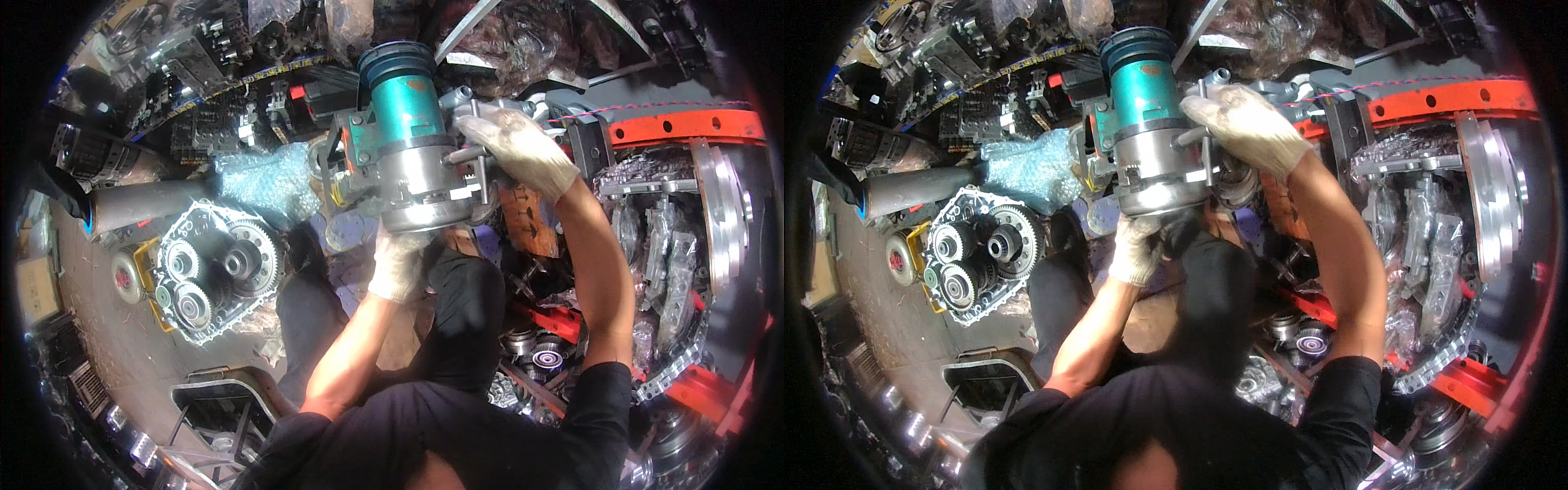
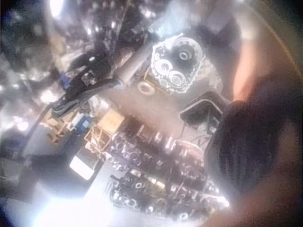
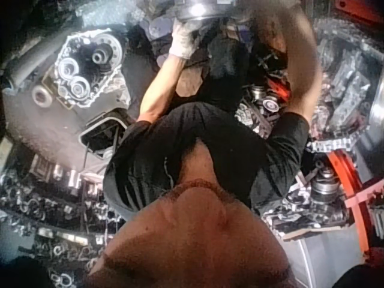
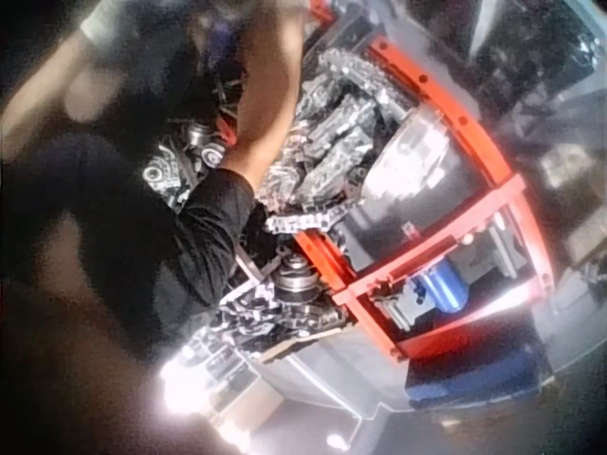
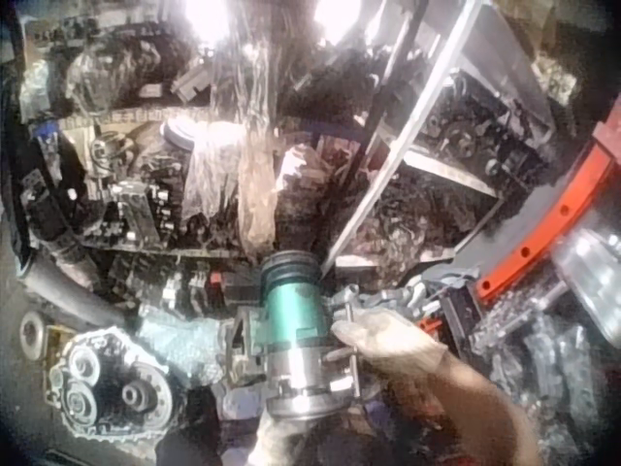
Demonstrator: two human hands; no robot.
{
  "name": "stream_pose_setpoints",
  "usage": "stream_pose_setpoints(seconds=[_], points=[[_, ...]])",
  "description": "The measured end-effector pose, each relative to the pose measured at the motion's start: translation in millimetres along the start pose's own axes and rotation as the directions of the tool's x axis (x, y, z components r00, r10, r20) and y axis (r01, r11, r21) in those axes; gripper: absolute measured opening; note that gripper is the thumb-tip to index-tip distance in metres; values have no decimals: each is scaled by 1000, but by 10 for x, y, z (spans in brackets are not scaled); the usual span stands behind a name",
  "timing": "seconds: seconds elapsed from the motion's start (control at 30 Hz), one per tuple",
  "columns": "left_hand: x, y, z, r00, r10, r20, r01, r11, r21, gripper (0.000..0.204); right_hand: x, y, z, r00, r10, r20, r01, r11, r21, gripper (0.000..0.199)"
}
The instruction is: The person uses a T-handle wrench to tighten a bolt on a cylindrical metal component attached to a green motor. They rotate the component and reposition the wrench multiple times to secure the assembly.
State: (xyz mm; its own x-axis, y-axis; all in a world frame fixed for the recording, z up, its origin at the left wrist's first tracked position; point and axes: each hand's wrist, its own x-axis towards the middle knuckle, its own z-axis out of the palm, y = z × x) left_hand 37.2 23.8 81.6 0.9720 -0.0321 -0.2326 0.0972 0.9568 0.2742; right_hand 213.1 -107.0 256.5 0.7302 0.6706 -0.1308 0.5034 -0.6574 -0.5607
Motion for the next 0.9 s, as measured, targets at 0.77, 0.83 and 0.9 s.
stream_pose_setpoints(seconds=[0.77, 0.83, 0.9], points=[[51, -115, -207, 997, 64, -50, -62, 997, 36, 71, 9, 89, 5, 851, -518, 89, 410, 548, -729, 21], [48, -92, -201, 997, 67, -43, -65, 996, 53, 72, -69, -59, -127, 943, -302, 142, 303, 593, -746, 34], [51, -51, -190, 998, 52, -19, -51, 997, 61, 73, -153, -219, -190, 970, -214, -111, 175, 941, -289, 56]])
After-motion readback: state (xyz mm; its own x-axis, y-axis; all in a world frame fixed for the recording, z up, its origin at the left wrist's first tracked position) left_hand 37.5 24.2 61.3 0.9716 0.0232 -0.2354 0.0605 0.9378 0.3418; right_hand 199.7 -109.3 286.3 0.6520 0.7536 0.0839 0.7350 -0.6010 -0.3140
